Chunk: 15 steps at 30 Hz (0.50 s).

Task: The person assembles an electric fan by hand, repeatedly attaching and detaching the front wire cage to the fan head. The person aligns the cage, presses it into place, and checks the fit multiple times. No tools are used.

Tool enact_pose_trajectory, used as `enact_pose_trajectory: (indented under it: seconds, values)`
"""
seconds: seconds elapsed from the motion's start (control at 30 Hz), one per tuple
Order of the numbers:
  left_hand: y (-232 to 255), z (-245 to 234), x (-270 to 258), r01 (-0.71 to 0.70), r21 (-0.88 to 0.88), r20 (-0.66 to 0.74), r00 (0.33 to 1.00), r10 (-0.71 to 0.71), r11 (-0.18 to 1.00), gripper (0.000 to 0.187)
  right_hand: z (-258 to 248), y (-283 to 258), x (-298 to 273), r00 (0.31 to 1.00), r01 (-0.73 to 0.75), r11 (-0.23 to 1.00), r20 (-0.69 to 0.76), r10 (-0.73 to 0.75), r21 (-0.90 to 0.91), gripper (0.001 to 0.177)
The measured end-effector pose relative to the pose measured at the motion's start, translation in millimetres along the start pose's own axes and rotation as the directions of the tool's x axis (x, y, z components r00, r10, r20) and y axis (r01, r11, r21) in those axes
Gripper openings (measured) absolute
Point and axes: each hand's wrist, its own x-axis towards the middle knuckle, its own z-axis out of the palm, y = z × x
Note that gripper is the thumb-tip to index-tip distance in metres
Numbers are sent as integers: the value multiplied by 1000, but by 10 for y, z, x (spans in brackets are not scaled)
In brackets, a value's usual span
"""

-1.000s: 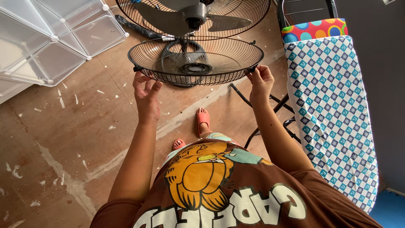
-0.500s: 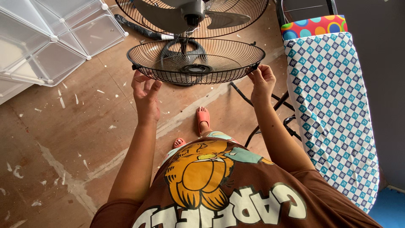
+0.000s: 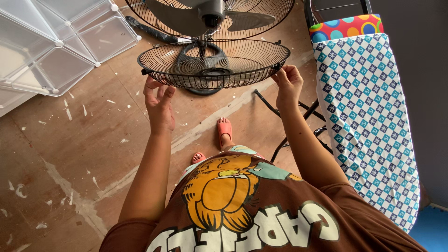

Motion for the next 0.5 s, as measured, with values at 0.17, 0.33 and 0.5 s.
enact_pose_trajectory:
  seconds: [0.17, 0.33, 0.5]
  values:
    - [30, 35, -71, -70, 73, 28, 997, 68, 995, 43, -47, -25, -75, 1000, -7, 1000, -8, 7, 2, 7]
    - [63, 74, -64, -32, 37, 8, 999, 32, 999, 44, -37, -77, -103, 1000, -4, 1000, -10, 4, 10, 8]
    - [113, 97, -36, -70, 31, 30, 997, 69, 997, 42, -5, -146, -71, 1000, 13, 1000, -5, -13, 28, 8]
